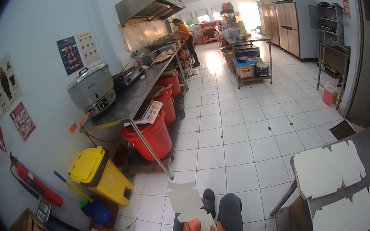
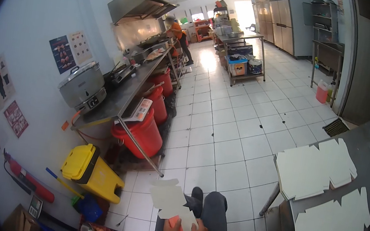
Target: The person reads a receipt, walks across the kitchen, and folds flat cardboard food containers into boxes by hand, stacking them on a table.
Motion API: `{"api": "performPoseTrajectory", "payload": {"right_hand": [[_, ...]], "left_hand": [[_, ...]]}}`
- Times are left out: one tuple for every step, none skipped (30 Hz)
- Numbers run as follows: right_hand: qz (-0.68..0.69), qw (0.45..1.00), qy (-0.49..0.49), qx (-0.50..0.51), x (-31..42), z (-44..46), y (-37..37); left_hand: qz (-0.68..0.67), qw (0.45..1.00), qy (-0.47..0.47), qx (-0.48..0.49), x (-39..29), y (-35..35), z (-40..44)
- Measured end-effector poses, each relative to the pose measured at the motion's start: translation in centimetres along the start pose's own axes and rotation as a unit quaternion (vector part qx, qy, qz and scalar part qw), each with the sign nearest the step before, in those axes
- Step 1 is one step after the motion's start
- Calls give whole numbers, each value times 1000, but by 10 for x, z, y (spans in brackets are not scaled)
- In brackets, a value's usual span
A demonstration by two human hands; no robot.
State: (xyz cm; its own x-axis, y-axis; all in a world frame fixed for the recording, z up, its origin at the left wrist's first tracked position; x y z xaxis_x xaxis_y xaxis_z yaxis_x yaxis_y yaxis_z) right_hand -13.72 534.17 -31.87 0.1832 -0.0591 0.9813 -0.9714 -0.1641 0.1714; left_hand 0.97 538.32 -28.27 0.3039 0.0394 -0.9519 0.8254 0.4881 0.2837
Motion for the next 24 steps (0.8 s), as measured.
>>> {"api": "performPoseTrajectory", "payload": {"right_hand": [[36, 999, -4, -18, 1, -1, 1], [71, 997, -8, -35, 0, -1, 1], [106, 993, -13, -52, -2, -3, 0], [125, 989, -3, -83, -5, -4, -2], [144, 983, 6, -113, -9, -3, -5], [163, 976, 15, -144, -12, -2, -8], [179, 972, 22, -152, -6, -2, -9], [194, 967, 27, -161, -1, -3, -9], [207, 962, 31, -174, 10, -3, -2], [195, 967, 26, -160, 27, -6, 5], [182, 972, 21, -146, 45, -9, 12], [168, 977, 20, -131, 62, -9, 20], [168, 980, 12, -110, 75, -10, 27], [168, 982, 4, -87, 86, -12, 30], [167, 984, -4, -61, 91, -12, 30], [141, 989, -6, -53, 88, -12, 29], [113, 993, -5, -44, 83, -10, 30], [85, 996, -3, -35, 79, -7, 32], [62, 997, -7, -50, 72, -3, 36], [41, 997, -11, -65, 64, 1, 44], [19, 997, -18, -79, 56, 4, 52], [21, 995, 1, -96, 56, 5, 62], [3, 996, -13, -94, 53, 8, 72], [-16, 995, -31, -88, 49, 7, 80]], "left_hand": [[5, 1000, -27, 2, -2, 1, 2], [2, 1000, -20, 7, -19, 2, 1], [-1, 1000, -12, 11, -55, 4, -6], [16, 1000, -12, 17, -80, 5, -12], [33, 999, -12, 23, -106, 6, -17], [70, 997, -22, 31, -123, 7, -19], [105, 992, -72, 21, -143, 9, -20], [142, 983, -120, 7, -163, 11, -22], [168, 963, -209, -23, -185, 10, -22], [191, 935, -294, -52, -196, 10, -23], [194, 940, -275, -53, -179, 13, -20], [196, 944, -258, -58, -149, 17, -13], [198, 948, -242, -65, -132, 18, -7], [167, 946, -259, -99, -138, 14, -3], [177, 943, -266, -93, -135, 14, 0], [185, 940, -272, -91, -130, 15, 4], [192, 937, -279, -90, -127, 14, 8], [179, 952, -242, -52, -121, 12, 9], [166, 964, -206, -12, -114, 12, 8], [153, 973, -170, 28, -108, 10, 9], [140, 970, -191, 51, -106, 6, 9], [127, 966, -211, 74, -103, 1, 8], [113, 962, -230, 97, -110, -4, 10], [259, 934, -191, 157, -113, -8, 11]]}}
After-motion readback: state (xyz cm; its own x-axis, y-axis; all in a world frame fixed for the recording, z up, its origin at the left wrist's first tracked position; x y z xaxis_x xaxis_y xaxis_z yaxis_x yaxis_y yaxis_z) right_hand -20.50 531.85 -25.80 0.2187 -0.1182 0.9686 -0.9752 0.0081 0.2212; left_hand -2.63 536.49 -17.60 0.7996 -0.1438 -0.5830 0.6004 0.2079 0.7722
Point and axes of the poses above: each hand's wrist, its own z-axis towards the middle knuckle, its own y-axis out of the back of the hand, x = y × z, the point moved 3 cm from there along z, towards the middle knuckle, and after that the axes turned 5 degrees about -y, right-handed, at the moved point
